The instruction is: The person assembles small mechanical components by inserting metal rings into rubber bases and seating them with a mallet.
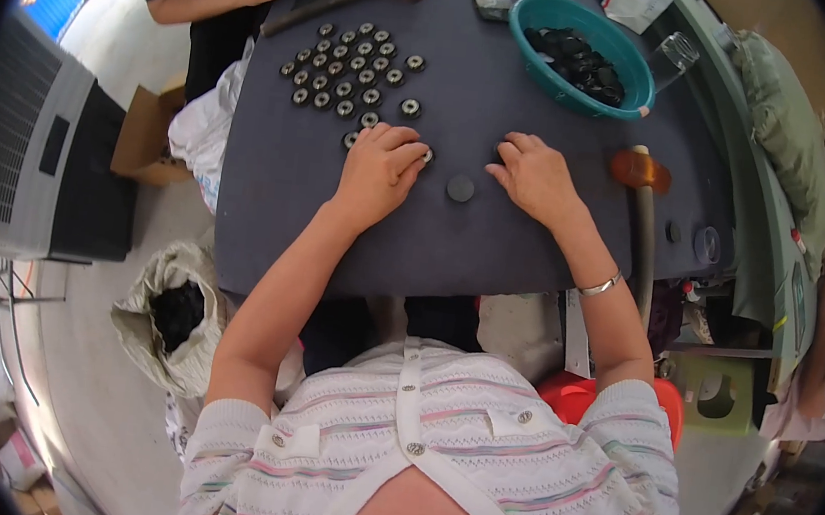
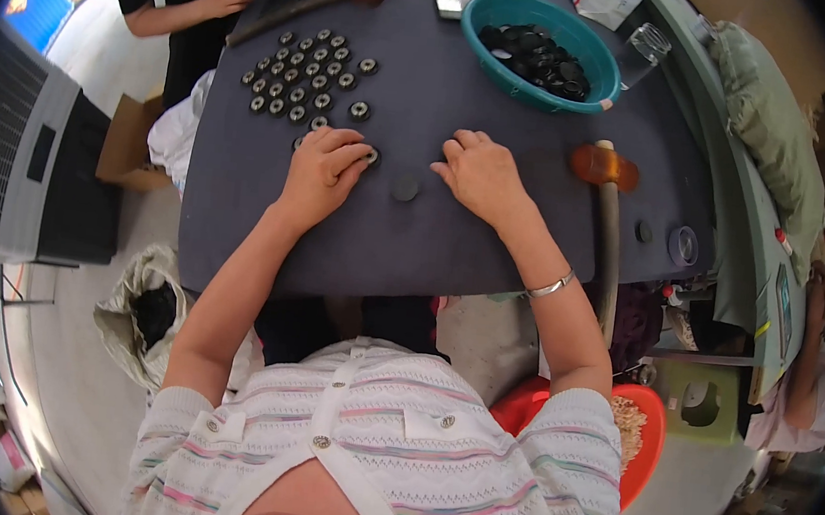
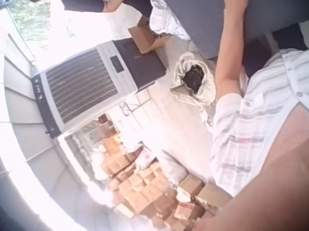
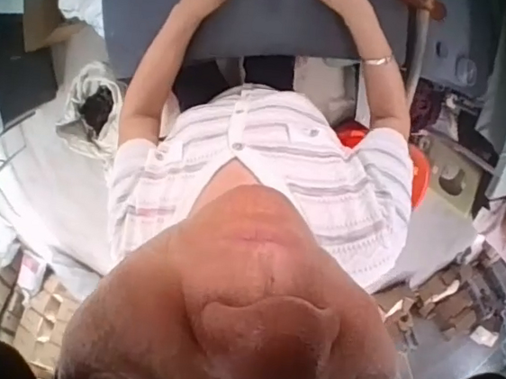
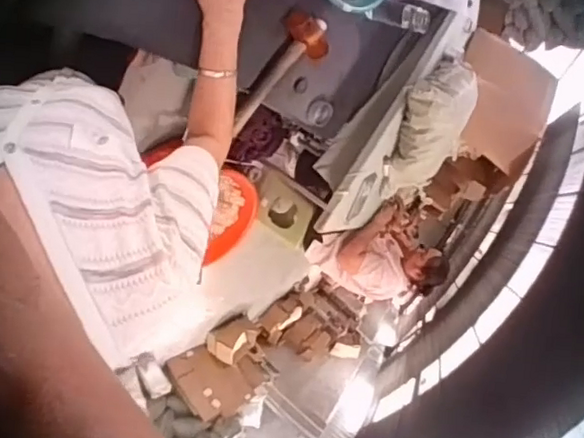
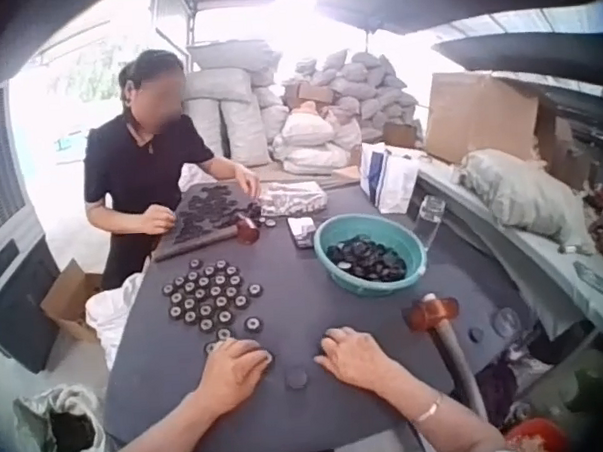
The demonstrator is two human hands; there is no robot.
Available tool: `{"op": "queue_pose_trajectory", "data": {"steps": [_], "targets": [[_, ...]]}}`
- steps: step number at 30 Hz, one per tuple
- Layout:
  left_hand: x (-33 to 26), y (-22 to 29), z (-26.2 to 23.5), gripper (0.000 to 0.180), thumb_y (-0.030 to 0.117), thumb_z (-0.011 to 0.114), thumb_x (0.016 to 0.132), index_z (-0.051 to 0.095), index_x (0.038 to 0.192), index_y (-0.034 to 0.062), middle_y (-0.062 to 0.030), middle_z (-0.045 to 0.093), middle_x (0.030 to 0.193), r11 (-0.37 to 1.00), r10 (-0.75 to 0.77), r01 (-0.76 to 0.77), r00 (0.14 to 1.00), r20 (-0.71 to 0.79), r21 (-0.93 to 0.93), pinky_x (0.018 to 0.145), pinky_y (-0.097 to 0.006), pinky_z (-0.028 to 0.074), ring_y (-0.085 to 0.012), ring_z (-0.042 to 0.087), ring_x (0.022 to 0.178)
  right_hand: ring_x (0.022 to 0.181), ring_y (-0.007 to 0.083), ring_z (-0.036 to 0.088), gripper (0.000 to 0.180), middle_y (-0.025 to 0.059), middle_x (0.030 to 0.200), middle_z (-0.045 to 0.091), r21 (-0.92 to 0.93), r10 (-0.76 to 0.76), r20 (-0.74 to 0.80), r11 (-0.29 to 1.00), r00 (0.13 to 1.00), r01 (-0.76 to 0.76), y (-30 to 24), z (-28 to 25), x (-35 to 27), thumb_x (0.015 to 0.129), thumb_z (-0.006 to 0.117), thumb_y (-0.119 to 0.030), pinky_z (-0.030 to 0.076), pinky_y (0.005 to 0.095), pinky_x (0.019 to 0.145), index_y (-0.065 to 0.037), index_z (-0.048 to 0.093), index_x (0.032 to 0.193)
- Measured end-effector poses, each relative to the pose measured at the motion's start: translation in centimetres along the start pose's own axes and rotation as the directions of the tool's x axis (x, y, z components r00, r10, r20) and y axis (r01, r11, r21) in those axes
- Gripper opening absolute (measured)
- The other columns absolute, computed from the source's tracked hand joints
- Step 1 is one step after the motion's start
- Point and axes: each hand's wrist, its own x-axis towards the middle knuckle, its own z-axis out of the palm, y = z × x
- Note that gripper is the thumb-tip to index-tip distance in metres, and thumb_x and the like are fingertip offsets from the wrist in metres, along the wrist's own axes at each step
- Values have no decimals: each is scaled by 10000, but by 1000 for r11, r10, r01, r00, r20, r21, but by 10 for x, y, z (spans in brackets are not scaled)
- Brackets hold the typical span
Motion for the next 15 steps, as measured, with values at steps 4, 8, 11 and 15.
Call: {"op": "queue_pose_trajectory", "data": {"steps": [4,8,11,15], "targets": [[43,15,0,210,36,658,718,638,926,50,-86,605,933,993,-34,23,995,-98,-118,734,-378,471,-265,585,841,815,271,590,103,108,856,559,68,118,10,991,993,-118,5,16,0,777,589,-110,507,373,679,-54,569,861],[138,43,20,340,28,639,735,612,1073,61,-141,603,1020,980,129,-139,988,-84,-140,707,-371,505,-323,620,833,788,280,595,204,115,888,541,195,147,16,970,989,-147,12,17,-3,702,588,-70,509,383,664,-53,594,905],[198,44,75,411,68,639,687,603,1096,64,-144,589,1067,979,161,-143,980,114,-148,823,-408,485,-340,584,964,812,287,596,322,113,919,539,303,156,-1,941,988,-148,9,9,-3,679,597,-59,503,395,669,-55,623,1000],[249,40,150,597,145,677,678,529,1256,119,-140,517,1261,996,84,-86,902,424,-15,923,-402,454,-339,567,1047,805,281,583,260,117,898,522,397,118,7,911,993,-111,10,6,-4,709,624,-123,491,402,668,-65,627,963]]}}
